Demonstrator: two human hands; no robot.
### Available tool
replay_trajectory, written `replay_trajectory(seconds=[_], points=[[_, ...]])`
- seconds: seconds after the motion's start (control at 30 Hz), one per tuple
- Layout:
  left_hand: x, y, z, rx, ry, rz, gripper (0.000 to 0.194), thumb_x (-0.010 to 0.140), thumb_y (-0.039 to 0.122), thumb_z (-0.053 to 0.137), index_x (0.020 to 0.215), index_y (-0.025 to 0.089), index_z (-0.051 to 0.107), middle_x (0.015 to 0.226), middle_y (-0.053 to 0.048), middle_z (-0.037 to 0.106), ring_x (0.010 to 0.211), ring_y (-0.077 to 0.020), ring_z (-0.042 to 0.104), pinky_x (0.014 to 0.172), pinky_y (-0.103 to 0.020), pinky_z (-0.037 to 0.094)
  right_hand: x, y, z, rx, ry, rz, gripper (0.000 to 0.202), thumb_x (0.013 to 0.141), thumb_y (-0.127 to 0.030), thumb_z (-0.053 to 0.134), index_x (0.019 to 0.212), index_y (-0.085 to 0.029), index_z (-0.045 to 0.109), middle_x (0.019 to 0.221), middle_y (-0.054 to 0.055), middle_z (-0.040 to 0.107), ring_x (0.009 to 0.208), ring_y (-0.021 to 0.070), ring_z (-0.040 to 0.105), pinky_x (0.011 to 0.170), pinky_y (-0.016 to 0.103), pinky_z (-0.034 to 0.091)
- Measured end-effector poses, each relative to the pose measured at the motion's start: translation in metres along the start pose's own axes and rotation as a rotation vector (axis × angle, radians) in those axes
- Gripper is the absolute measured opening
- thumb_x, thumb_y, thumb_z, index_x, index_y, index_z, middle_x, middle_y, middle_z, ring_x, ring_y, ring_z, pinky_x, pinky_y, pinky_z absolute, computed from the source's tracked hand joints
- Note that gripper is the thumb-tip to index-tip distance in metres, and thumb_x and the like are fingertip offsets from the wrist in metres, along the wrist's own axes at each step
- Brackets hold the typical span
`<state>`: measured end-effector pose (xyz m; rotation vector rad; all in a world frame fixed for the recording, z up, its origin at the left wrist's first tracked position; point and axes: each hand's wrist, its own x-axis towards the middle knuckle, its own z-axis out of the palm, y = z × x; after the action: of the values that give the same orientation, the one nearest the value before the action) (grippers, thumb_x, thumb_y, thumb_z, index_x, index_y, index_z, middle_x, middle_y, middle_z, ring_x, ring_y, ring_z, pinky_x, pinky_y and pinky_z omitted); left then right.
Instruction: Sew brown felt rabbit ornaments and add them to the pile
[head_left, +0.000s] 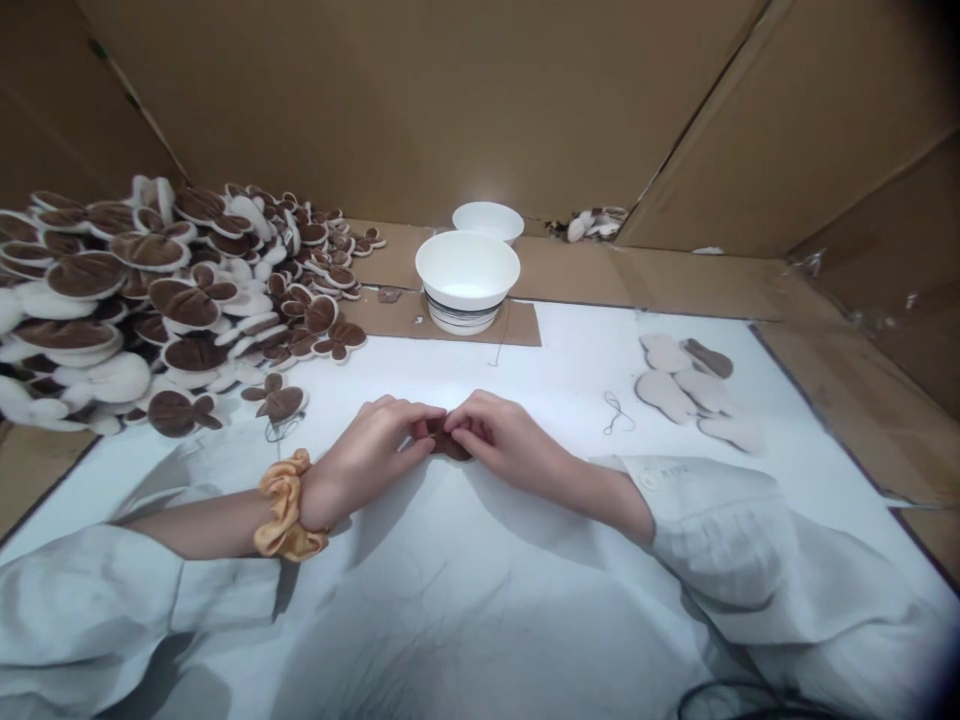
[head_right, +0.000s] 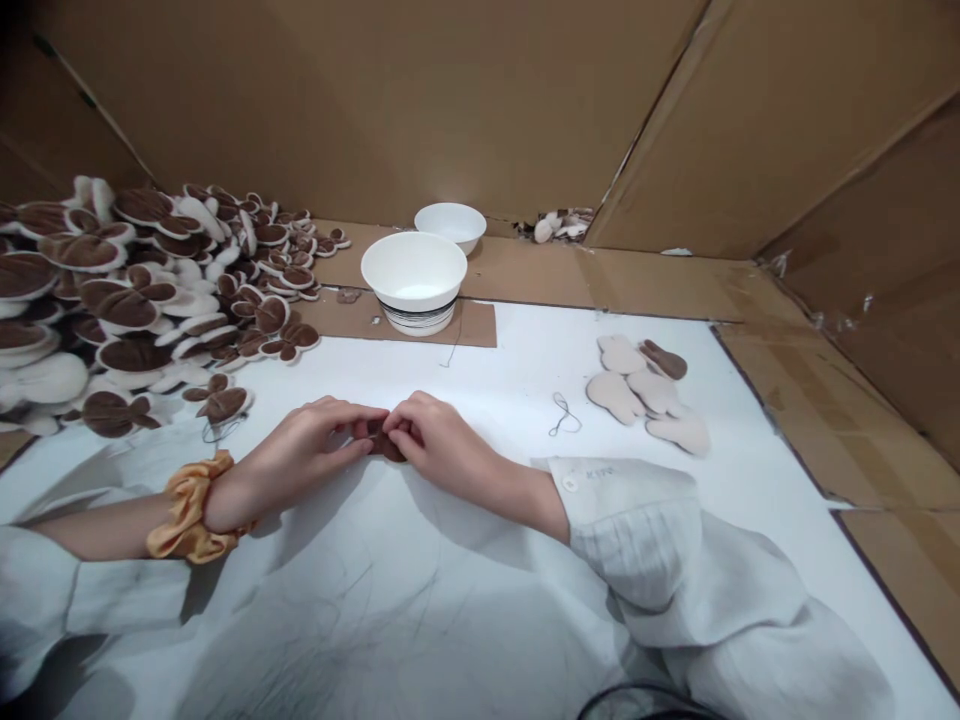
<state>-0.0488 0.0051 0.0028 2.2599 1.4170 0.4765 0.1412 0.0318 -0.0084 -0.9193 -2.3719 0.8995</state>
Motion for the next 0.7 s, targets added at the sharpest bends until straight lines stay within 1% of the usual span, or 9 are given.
replay_trajectory(seconds=[0.07,0.17,0.37,0.5,0.63,0.7], points=[[0.001,0.001,0.0,0.018,-0.014,-0.012,0.022,0.08,0.022,0.051,0.098,0.025,0.063,0.075,0.002,0.063,0.072,-0.0135,0.055,0.068,-0.025,0.041,0.002,-0.001,-0.001,0.063,0.026,0.052,0.015,0.083,-0.011,0.043,0.083,-0.018,0.056,0.082,0.003,0.055,0.073,0.0113,0.053,0.066,0.024,0.044],[0.0,0.004,-0.002,0.068,-0.015,-0.038,0.02,0.08,0.023,0.051,0.096,0.026,0.063,0.074,0.002,0.062,0.072,-0.0146,0.054,0.068,-0.026,0.039,0.002,-0.002,-0.001,0.054,0.009,0.025,0.015,0.083,-0.01,0.042,0.085,-0.018,0.055,0.085,0.003,0.053,0.075,0.0115,0.053,0.069,0.026,0.045],[0.001,0.007,-0.005,0.053,-0.071,-0.078,0.016,0.08,0.025,0.052,0.092,0.024,0.063,0.071,0.002,0.061,0.072,-0.0151,0.053,0.068,-0.027,0.038,0.001,-0.009,0.005,-0.143,-0.077,0.008,0.021,0.088,-0.016,0.036,0.09,-0.016,0.057,0.086,0.005,0.053,0.074,0.0141,0.052,0.065,0.028,0.045],[0.002,0.007,-0.004,0.05,-0.054,-0.072,0.012,0.08,0.027,0.054,0.086,0.024,0.064,0.07,0.003,0.062,0.071,-0.0149,0.053,0.068,-0.027,0.038,0.004,-0.01,0.01,-0.205,-0.092,-0.034,0.021,0.088,-0.014,0.037,0.09,-0.016,0.058,0.084,0.005,0.052,0.072,0.0141,0.05,0.063,0.027,0.044],[0.001,0.009,-0.005,0.07,-0.054,-0.036,0.012,0.08,0.025,0.052,0.081,0.022,0.064,0.069,0.002,0.062,0.07,-0.0153,0.054,0.067,-0.027,0.039,0.006,-0.009,0.007,-0.245,-0.116,-0.051,0.021,0.089,-0.015,0.037,0.087,-0.015,0.058,0.08,0.005,0.051,0.069,0.0136,0.049,0.062,0.026,0.043],[0.001,0.009,-0.005,0.093,-0.055,-0.028,0.012,0.08,0.024,0.052,0.081,0.022,0.064,0.068,0.002,0.063,0.071,-0.0156,0.054,0.066,-0.027,0.039,0.005,-0.009,0.003,-0.255,-0.108,-0.037,0.022,0.089,-0.016,0.037,0.083,-0.014,0.058,0.078,0.004,0.051,0.068,0.0128,0.049,0.062,0.026,0.042]])
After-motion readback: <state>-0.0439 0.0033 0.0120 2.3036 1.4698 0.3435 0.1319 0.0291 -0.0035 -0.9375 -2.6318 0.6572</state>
